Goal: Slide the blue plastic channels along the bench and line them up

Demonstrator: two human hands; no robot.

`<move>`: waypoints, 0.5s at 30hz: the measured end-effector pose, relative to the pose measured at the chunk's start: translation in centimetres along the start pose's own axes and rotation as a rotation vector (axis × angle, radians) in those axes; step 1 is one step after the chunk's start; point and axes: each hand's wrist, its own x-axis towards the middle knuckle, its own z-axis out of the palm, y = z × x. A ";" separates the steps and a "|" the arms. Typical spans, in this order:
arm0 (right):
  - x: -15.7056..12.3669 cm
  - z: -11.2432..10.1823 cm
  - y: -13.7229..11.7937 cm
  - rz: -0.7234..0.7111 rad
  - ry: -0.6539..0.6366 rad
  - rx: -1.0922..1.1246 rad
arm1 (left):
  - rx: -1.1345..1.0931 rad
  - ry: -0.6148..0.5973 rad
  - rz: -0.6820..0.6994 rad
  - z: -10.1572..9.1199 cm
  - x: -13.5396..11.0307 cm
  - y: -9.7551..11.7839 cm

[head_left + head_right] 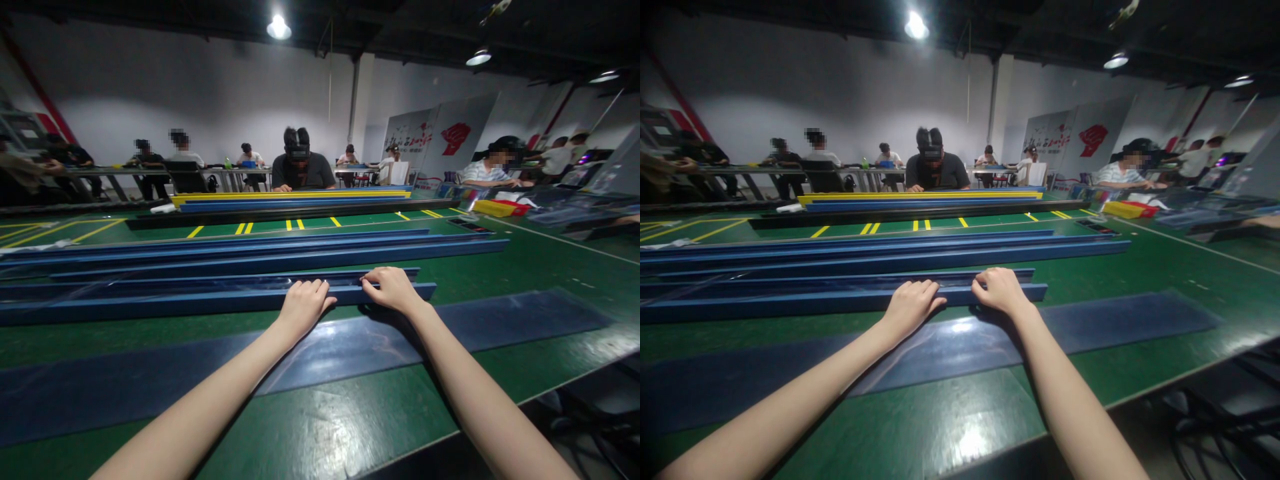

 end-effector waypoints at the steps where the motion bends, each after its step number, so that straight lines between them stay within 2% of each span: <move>1: 0.0 0.0 0.0 0.000 0.000 0.000 | 0.001 0.000 -0.001 0.0 0.0 0.0; 15: 0.0 0.1 0.0 -0.027 0.001 -0.017 | 0.012 0.060 0.004 0.2 -0.1 0.1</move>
